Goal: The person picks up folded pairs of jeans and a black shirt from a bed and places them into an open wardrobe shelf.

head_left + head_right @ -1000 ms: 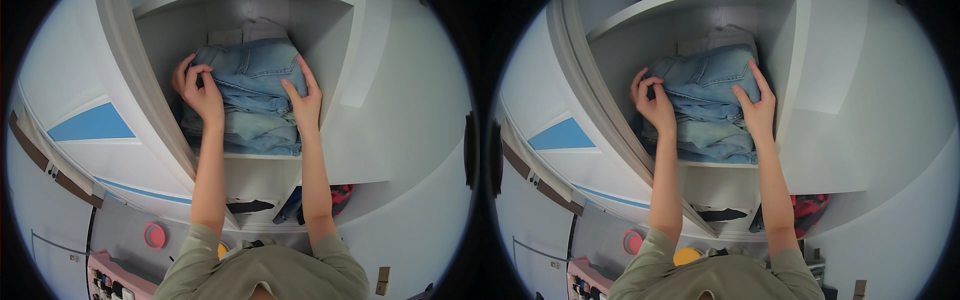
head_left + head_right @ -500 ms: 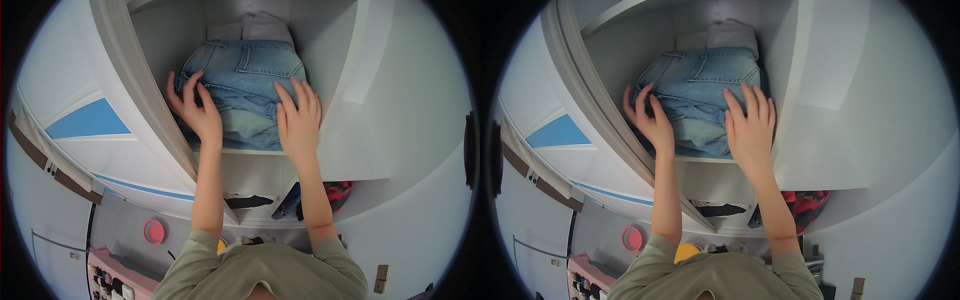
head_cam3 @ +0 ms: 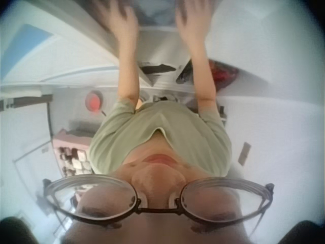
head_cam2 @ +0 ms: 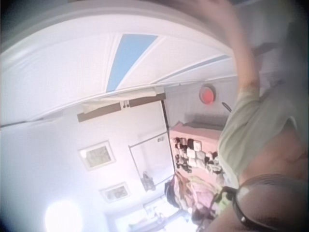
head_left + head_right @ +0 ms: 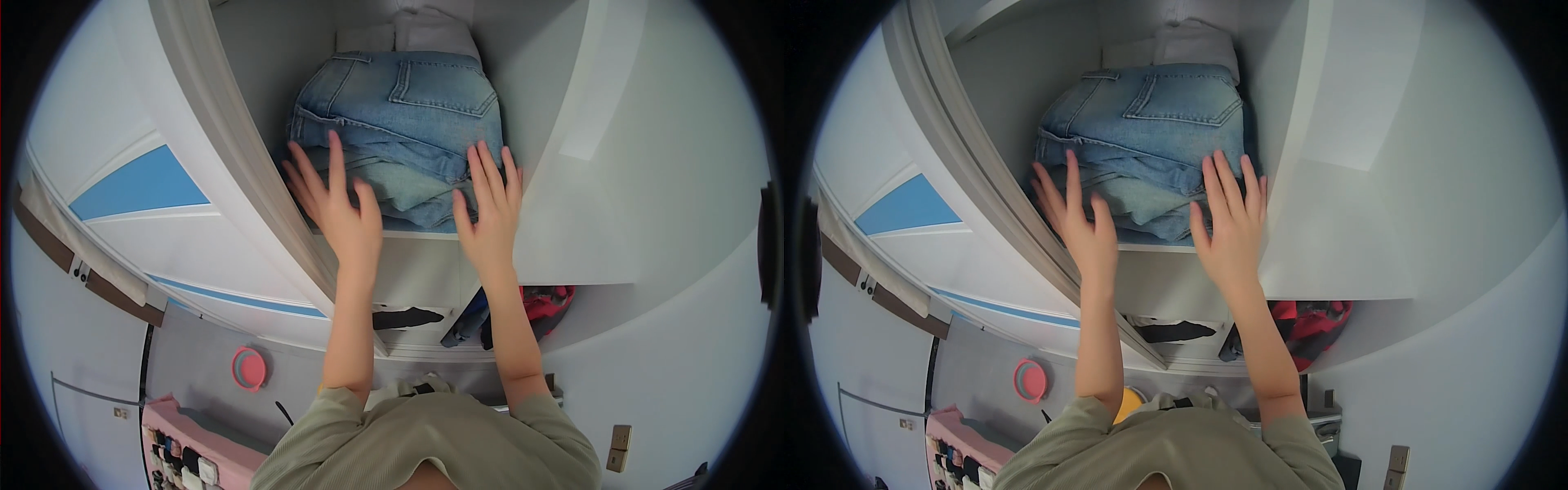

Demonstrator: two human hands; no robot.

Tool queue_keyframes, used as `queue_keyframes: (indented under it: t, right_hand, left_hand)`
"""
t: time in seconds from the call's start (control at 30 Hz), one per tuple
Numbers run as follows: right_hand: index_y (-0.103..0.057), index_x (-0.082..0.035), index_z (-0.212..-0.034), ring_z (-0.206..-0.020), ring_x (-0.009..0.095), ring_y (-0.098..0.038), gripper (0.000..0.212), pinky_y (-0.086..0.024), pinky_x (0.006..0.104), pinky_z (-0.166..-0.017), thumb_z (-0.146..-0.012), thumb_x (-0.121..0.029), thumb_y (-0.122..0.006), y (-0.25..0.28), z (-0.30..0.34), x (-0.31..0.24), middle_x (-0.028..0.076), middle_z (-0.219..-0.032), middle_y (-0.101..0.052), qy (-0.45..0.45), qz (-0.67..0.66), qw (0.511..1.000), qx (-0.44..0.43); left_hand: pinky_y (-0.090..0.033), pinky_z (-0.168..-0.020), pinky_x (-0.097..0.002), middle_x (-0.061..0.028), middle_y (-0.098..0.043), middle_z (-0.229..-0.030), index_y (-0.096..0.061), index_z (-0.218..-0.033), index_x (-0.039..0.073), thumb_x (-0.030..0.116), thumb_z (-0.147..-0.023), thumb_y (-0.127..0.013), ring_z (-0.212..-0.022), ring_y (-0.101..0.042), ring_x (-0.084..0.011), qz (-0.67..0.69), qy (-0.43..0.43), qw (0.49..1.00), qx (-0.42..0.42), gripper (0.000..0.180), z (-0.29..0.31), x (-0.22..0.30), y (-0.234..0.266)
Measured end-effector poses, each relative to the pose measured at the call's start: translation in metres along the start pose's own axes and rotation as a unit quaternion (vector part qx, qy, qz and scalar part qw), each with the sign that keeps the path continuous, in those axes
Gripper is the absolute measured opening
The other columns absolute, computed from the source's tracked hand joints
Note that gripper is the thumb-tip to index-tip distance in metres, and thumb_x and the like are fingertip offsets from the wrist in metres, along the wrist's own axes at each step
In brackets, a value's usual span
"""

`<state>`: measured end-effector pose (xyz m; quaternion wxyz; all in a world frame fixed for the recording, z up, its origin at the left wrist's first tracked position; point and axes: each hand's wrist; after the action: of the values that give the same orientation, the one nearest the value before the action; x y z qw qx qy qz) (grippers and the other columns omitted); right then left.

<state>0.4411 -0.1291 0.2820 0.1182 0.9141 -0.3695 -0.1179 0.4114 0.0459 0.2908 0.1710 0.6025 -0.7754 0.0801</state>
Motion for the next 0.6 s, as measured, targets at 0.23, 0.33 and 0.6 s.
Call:
queue_keyframes:
  t: [0.23, 0.33, 0.6]
  right_hand:
    - [-0.056, -0.009, -0.119, -0.123, 0.034, -0.035, 0.043, -0.031, 0.0447, -0.1, -0.076, -0.009, -0.06, 0.017, 0.037, -0.022, 0.009, -0.132, -0.045, -0.028, -0.04, 0.999, -0.024]
    - [-0.059, -0.01, -0.115, -0.122, 0.034, -0.037, 0.039, -0.033, 0.0424, -0.099, -0.076, -0.008, -0.061, 0.02, 0.052, -0.032, 0.008, -0.128, -0.048, -0.054, -0.041, 0.997, -0.032]
    - [-0.061, -0.011, -0.112, -0.118, 0.033, -0.041, 0.036, -0.035, 0.0409, -0.097, -0.076, -0.008, -0.061, 0.01, 0.094, -0.067, 0.007, -0.125, -0.051, -0.113, -0.044, 0.992, -0.038]
  left_hand:
    - [-0.022, -0.104, -0.0509, -0.0167, -0.034, -0.135, -0.05, -0.125, 0.009, 0.004, -0.071, -0.054, -0.127, -0.027, -0.0418, 0.145, 0.02, 0.98, -0.136, 0.054, 0.074, 0.012, 0.036]
    - [-0.031, -0.099, -0.0435, -0.0166, -0.044, -0.128, -0.052, -0.121, 0.007, 0.001, -0.072, -0.053, -0.12, -0.039, -0.0367, 0.159, 0.0, 0.972, -0.172, 0.05, 0.084, 0.007, 0.049]
    - [-0.047, -0.08, -0.0316, -0.0124, -0.062, -0.1, -0.061, -0.104, 0.003, -0.005, -0.075, -0.051, -0.091, -0.06, -0.0266, 0.257, 0.033, 0.932, -0.255, 0.032, 0.095, -0.015, 0.074]
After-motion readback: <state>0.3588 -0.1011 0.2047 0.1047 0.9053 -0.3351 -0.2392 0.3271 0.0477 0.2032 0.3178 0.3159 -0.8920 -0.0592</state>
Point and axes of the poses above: each hand's wrist, its own z-axis away from the middle knuckle, its own y-axis out of the back of the hand, x = y × z
